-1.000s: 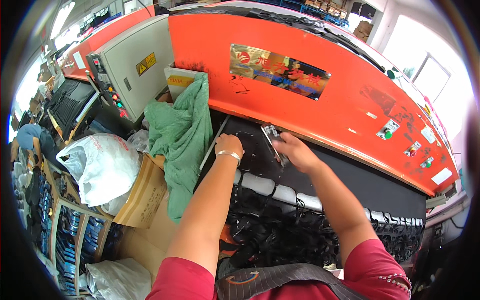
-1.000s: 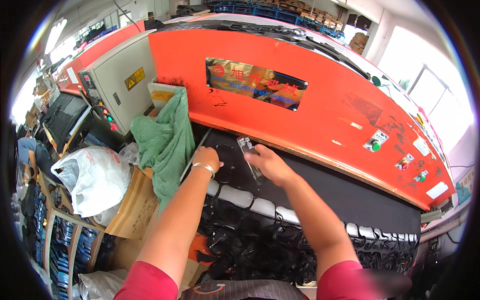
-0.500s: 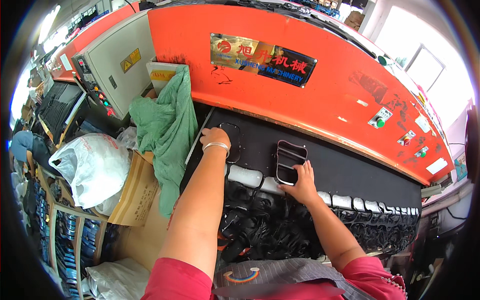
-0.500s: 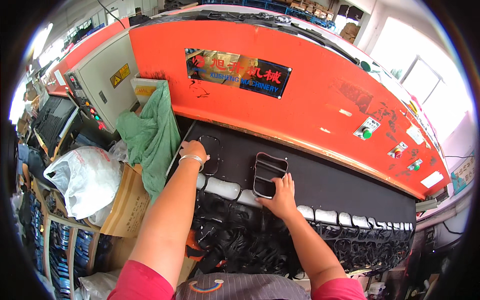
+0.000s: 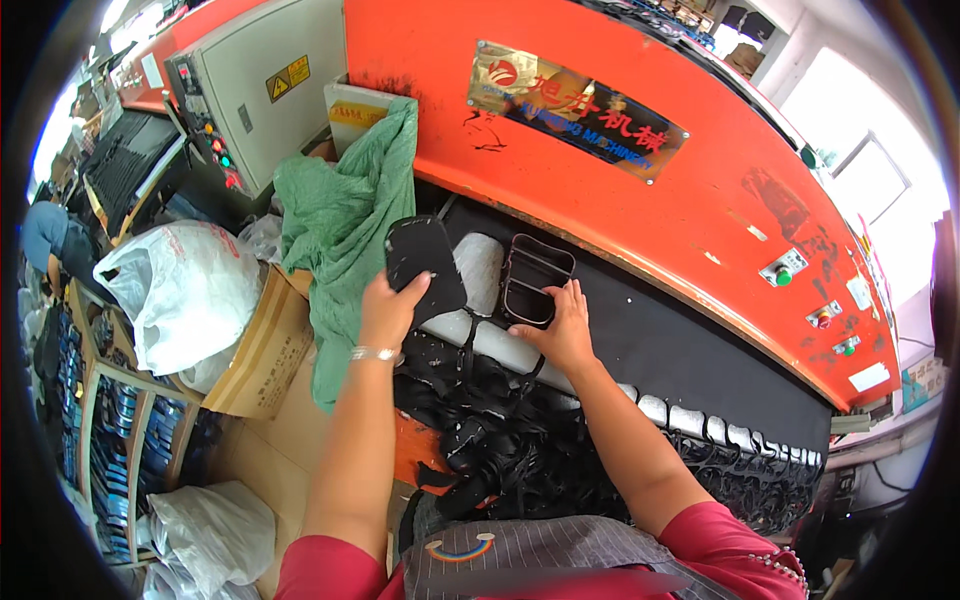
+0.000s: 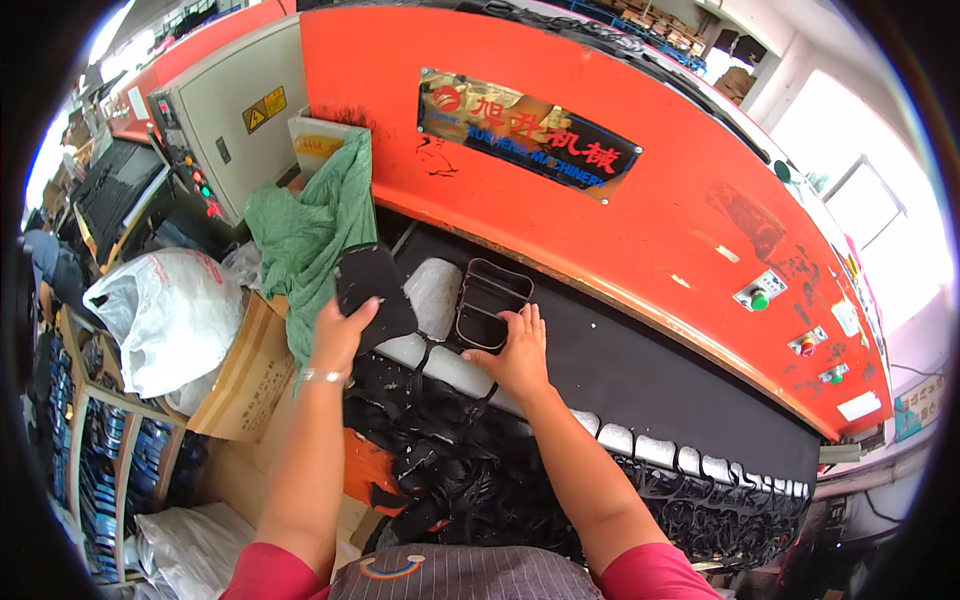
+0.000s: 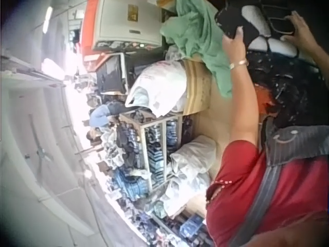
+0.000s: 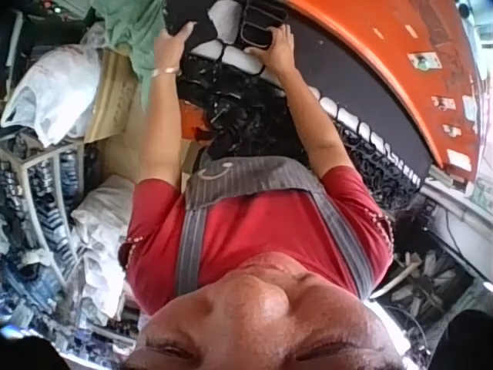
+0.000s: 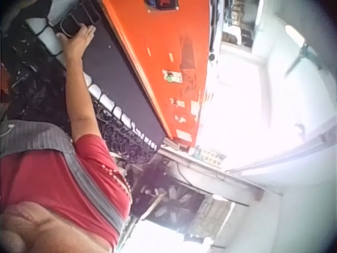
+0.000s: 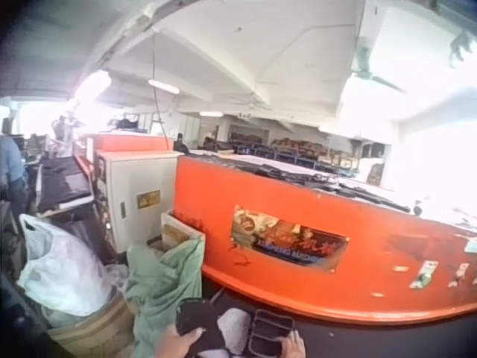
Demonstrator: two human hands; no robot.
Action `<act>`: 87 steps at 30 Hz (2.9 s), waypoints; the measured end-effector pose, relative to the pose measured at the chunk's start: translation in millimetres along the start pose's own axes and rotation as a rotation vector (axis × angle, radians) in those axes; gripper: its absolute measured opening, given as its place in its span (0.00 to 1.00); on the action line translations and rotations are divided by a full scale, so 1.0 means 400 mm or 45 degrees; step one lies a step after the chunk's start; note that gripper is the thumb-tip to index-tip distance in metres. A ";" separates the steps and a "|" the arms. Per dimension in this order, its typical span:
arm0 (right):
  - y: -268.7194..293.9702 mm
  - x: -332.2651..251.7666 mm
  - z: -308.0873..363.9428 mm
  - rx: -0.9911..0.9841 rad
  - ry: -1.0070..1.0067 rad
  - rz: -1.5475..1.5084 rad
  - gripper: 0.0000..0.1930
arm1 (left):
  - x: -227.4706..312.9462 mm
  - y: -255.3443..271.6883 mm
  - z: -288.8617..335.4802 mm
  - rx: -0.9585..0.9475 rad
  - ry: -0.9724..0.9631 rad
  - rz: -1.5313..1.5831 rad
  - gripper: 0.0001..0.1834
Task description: Operating a hydraulic cutting machine to die-cut shoe components and then bundling the finished parts with elastic bands.
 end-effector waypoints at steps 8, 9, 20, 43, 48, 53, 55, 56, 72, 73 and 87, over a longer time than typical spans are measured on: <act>-0.009 -0.025 0.012 0.019 0.010 -0.028 0.41 | 0.145 -0.053 0.284 -0.741 0.212 0.178 0.32; -0.016 -0.030 0.013 0.009 0.019 -0.032 0.41 | 0.129 -0.096 0.321 -0.899 0.323 0.392 0.35; 0.208 0.116 -0.005 -0.140 0.156 -0.271 0.49 | -0.028 -0.358 0.362 -0.980 -0.041 -1.347 0.31; 1.273 1.502 0.117 1.952 -0.640 0.081 0.39 | 0.201 -1.449 0.309 -1.100 -1.016 -0.783 0.16; 1.306 1.517 0.172 1.761 -0.382 -0.243 0.40 | 0.050 -1.223 0.374 -1.112 -0.859 -0.863 0.16; 1.384 1.194 0.241 1.800 -0.208 -0.619 0.34 | -0.040 -0.845 0.460 -1.039 -0.364 -1.445 0.19; 1.380 1.077 0.241 1.803 -0.121 -0.612 0.32 | -0.071 -0.790 0.520 -1.126 -0.281 -1.552 0.22; 1.369 1.005 0.237 1.814 0.041 -0.308 0.29 | -0.066 -0.781 0.541 -1.066 -0.384 -1.533 0.22; 0.505 -0.015 -0.022 -0.285 0.887 -0.414 0.23 | -0.034 -0.682 0.612 -1.560 -0.074 -1.403 0.23; 0.428 -0.013 -0.044 -0.316 0.880 -0.247 0.27 | -0.025 -0.653 0.604 -1.561 -0.090 -1.397 0.23; -0.021 -0.127 -0.066 -0.821 0.397 0.550 0.47 | -0.048 -0.191 0.223 -0.320 -0.799 -1.037 0.13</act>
Point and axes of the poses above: each hand's wrist, its own z-axis away from the middle knuckle, its own y-axis out of the back of the hand, x = y × z, the point moved 5 cm from there along -z, towards the middle knuckle, and after that the axes turned 8 degrees about -y, right-handed, at the moved point
